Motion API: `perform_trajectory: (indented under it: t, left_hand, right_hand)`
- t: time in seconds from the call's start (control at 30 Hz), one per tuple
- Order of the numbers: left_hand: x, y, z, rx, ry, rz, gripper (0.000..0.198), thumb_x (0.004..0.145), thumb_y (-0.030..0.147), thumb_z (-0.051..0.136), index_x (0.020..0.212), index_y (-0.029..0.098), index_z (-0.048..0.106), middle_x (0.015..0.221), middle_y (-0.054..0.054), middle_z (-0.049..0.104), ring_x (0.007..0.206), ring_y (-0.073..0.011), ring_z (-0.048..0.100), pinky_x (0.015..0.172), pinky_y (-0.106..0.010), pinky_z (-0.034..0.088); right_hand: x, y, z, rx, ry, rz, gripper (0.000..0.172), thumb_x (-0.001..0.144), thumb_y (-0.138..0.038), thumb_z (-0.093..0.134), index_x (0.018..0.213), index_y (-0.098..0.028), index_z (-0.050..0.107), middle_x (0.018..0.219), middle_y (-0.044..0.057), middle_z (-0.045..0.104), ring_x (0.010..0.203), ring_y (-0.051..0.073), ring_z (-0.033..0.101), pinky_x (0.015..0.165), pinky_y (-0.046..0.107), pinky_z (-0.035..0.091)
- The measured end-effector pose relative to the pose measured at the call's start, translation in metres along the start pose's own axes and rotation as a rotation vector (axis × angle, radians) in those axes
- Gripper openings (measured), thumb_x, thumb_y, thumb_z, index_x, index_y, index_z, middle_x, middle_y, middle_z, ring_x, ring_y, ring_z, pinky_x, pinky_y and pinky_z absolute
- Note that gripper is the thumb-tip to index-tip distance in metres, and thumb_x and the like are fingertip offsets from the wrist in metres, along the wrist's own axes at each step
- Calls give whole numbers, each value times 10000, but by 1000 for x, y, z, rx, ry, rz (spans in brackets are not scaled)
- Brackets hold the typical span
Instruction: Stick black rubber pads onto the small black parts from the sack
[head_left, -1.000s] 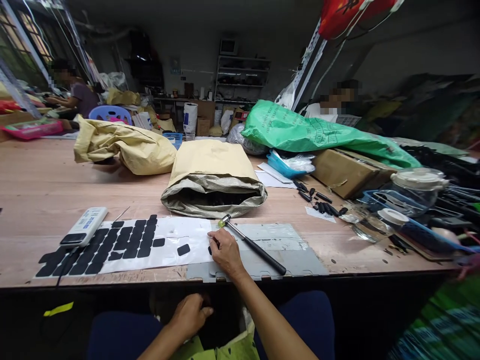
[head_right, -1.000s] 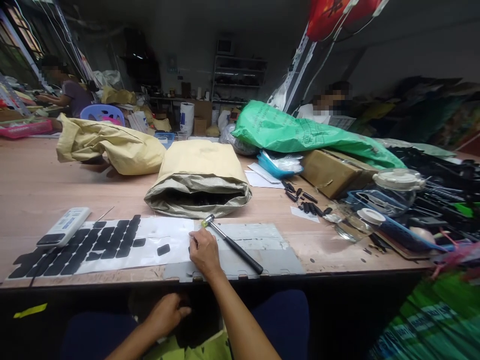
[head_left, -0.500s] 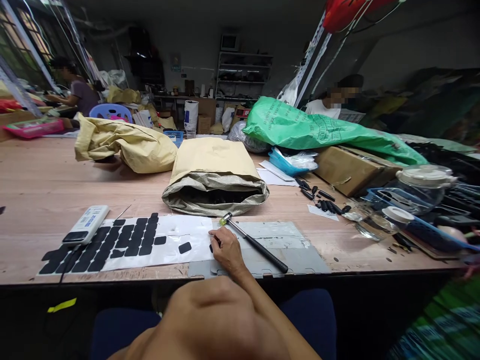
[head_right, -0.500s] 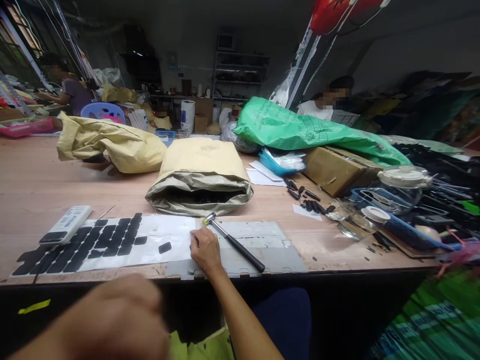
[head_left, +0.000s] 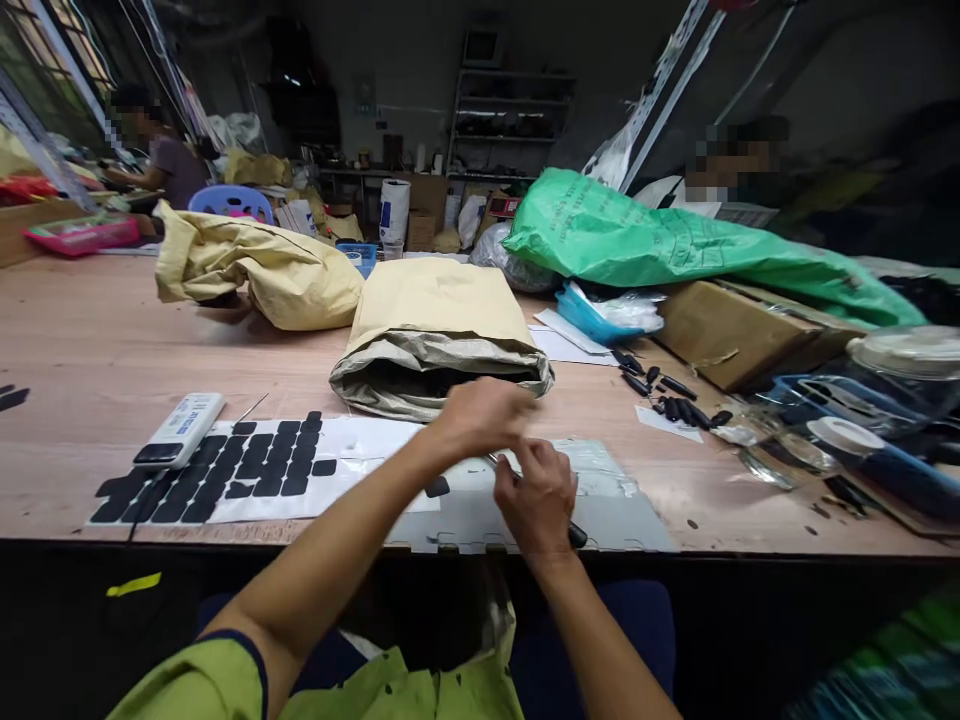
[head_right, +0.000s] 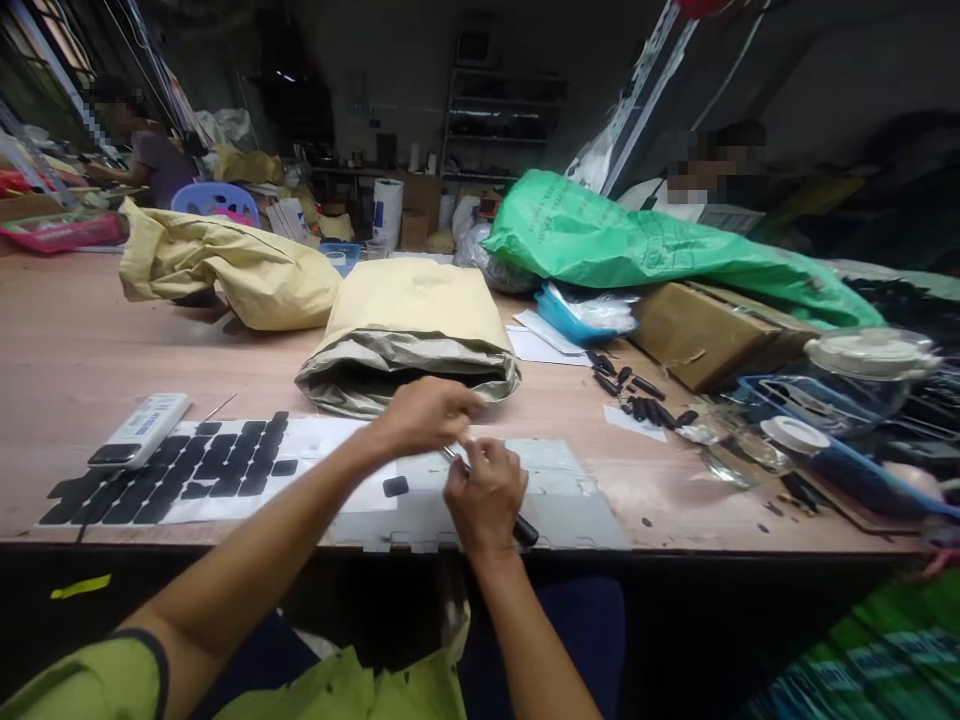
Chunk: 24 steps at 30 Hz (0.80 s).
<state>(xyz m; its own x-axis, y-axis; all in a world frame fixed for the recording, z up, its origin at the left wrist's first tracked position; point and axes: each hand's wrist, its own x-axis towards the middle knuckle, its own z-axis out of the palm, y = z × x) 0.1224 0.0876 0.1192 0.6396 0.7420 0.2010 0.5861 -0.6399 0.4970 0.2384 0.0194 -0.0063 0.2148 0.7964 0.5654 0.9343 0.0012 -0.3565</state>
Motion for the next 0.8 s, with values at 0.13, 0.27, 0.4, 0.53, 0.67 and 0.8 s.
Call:
perform_trajectory:
  t: [0.13,0.27,0.4,0.53,0.67,0.8]
  left_hand:
    - [44,-88,19,281,-15,-214,362,853,109,502,1095,250,732,1178,-36,693,1092,-211,630,832,-263,491]
    - [58,-125,39,424,-91,-150,412,828,60,530,1139,270,701,1190,-42,650,1059,-198,638,802,-259,487]
    - [60,-122,39,480,-64,-160,351,829,33,505,1031,206,735,1100,-92,642,992,-224,642,760,-296,484]
    - [39,-111,29,386,48,-143,307,834,111,581,1078,224,729,1089,-76,665,1049,-237,589,822,-315,473]
    - [-15,-106,17,40,58,-243,407,774,228,703,1180,260,690,987,-17,718,1010,-240,588,835,-323,463]
    - [-69,-109,12,-179,-60,-354,552,702,213,719,1249,235,647,925,0,725,897,-220,636,783,-305,471]
  right_hand:
    - [-2,29,-2,-99,-58,-1,227,898,-291,527,1003,-207,710,934,68,623,844,201,490,742,318,336]
    - [-8,28,7,-166,-136,-111,195,913,-295,533,1005,-217,687,923,52,609,860,195,488,755,309,331]
    - [-8,22,7,-192,-155,-109,165,901,-304,561,995,-224,671,928,51,598,869,200,485,746,311,321]
    - [-6,22,5,-190,-142,-105,147,896,-304,571,972,-224,668,926,52,596,868,198,483,738,311,315]
    - [-8,23,6,-200,-124,-121,148,899,-309,568,963,-221,669,919,50,595,860,194,479,735,310,312]
    - [-9,23,6,-217,-109,-129,164,905,-315,557,969,-215,670,930,48,599,848,191,474,732,307,312]
